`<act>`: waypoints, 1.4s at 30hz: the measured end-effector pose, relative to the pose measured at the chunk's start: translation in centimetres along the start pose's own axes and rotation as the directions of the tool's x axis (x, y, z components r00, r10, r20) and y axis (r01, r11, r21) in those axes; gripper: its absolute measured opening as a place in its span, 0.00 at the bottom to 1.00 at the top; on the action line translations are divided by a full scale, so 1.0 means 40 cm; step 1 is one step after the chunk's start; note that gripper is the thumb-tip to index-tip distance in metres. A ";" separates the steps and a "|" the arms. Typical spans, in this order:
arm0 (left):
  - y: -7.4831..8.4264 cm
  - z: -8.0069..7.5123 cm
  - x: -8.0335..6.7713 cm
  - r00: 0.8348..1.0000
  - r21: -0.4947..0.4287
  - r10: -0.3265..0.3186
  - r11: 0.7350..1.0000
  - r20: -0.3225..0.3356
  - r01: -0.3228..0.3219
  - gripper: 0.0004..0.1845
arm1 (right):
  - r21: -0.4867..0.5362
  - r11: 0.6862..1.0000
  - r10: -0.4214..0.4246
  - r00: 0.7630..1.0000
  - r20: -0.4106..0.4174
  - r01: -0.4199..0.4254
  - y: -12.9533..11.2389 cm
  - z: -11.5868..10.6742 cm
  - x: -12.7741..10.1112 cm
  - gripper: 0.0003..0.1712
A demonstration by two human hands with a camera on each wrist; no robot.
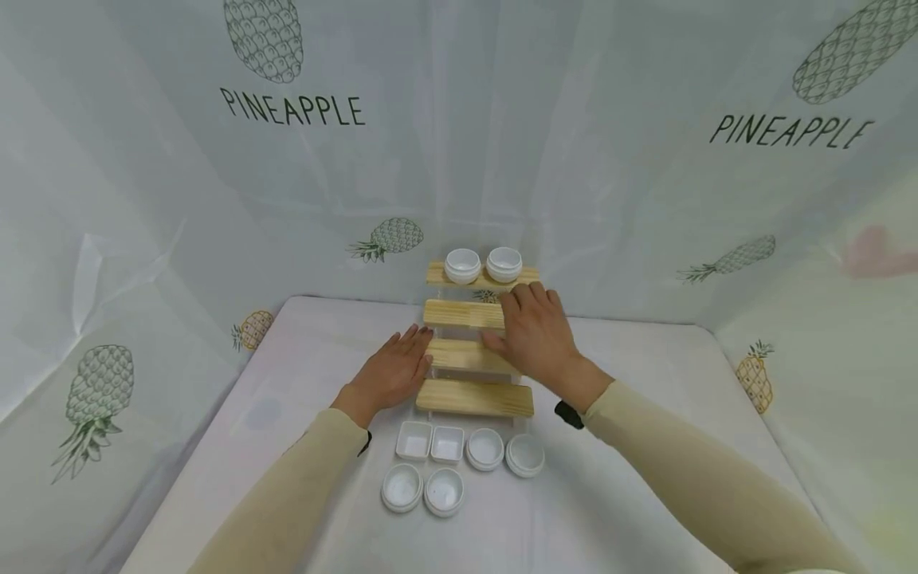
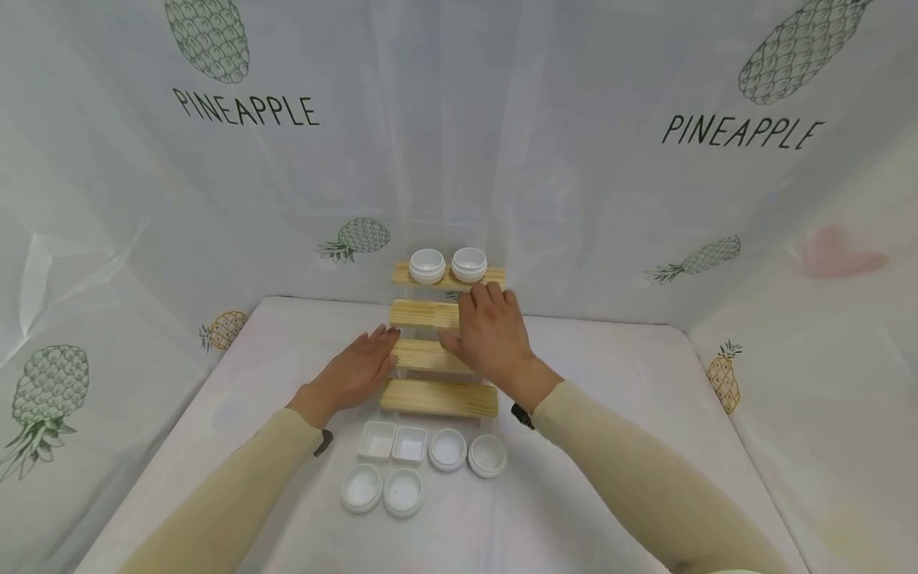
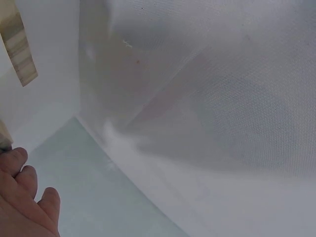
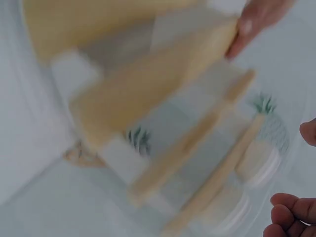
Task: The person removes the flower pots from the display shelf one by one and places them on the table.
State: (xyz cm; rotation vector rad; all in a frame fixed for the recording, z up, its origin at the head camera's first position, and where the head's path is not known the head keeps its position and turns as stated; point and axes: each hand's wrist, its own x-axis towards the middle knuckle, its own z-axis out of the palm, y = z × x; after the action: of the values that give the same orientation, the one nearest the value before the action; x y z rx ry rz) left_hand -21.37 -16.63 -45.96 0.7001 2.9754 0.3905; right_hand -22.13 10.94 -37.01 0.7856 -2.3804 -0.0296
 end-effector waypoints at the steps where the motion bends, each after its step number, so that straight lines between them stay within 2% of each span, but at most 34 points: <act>1: 0.000 0.000 -0.001 1.000 0.000 0.000 1.000 0.001 0.000 0.34 | -0.017 1.000 0.008 1.000 0.000 -0.008 0.020 -0.001 0.020 0.32; 7: -0.001 0.000 -0.001 1.000 -0.008 0.004 1.000 -0.003 -0.004 0.33 | -0.071 0.997 0.005 0.997 -0.071 -0.010 0.110 0.017 0.116 0.35; 9: -0.003 0.003 0.000 1.000 -0.011 0.001 1.000 -0.001 -0.001 0.33 | -0.056 0.998 0.023 0.998 -0.054 -0.026 0.127 0.027 0.138 0.35; 11: -0.004 0.006 0.000 1.000 -0.010 0.002 1.000 -0.002 -0.002 0.33 | -0.028 0.998 0.064 0.998 0.013 -0.064 0.138 0.034 0.157 0.34; 13: -0.005 0.009 0.000 1.000 -0.006 0.002 1.000 -0.003 -0.002 0.34 | 0.003 0.992 0.123 0.985 0.125 -0.124 0.144 0.037 0.173 0.35; 17: -0.004 0.011 0.000 1.000 0.007 -0.003 1.000 0.010 0.003 0.34 | 0.038 0.970 0.214 0.919 0.333 -0.239 0.151 0.037 0.194 0.40; 19: -0.002 0.009 -0.001 1.000 0.003 0.001 1.000 0.008 -0.001 0.34 | 0.042 0.962 0.234 0.891 0.389 -0.271 0.153 0.035 0.199 0.41; 21: -0.002 0.007 0.000 1.000 0.006 -0.006 1.000 0.017 0.005 0.34 | 0.053 0.957 0.239 0.879 0.413 -0.285 0.153 0.033 0.201 0.41; 24: -0.003 0.007 0.000 1.000 0.008 -0.009 1.000 0.021 0.009 0.34 | 0.071 0.959 0.225 0.891 0.395 -0.274 0.151 0.032 0.198 0.38; 26: -0.006 0.008 0.001 1.000 0.007 -0.011 1.000 0.021 0.010 0.34 | 0.082 0.966 0.200 0.913 0.355 -0.244 0.148 0.034 0.191 0.35; 30: -0.007 0.009 0.002 1.000 0.007 -0.004 1.000 0.012 0.004 0.34 | 0.064 0.988 0.123 0.964 0.236 -0.142 0.142 0.040 0.168 0.33; 33: -0.006 0.009 0.001 1.000 0.009 -0.006 1.000 0.014 0.006 0.34 | 0.025 0.997 0.064 0.988 0.141 -0.069 0.138 0.048 0.153 0.34; 37: -0.005 0.007 0.000 1.000 0.007 -0.006 1.000 0.015 0.006 0.34 | -0.033 0.999 0.009 0.998 0.063 -0.007 0.132 0.052 0.139 0.36; 42: -0.006 0.004 0.001 1.000 0.010 -0.003 1.000 0.018 0.003 0.34 | -0.069 0.997 -0.027 0.999 0.048 0.030 0.125 0.049 0.128 0.37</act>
State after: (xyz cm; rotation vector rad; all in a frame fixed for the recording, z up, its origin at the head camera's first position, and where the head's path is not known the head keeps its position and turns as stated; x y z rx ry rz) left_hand -21.50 -16.80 -46.17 0.6963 2.9629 0.3681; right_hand -29.10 11.96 -34.70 0.7936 -2.3982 -0.1436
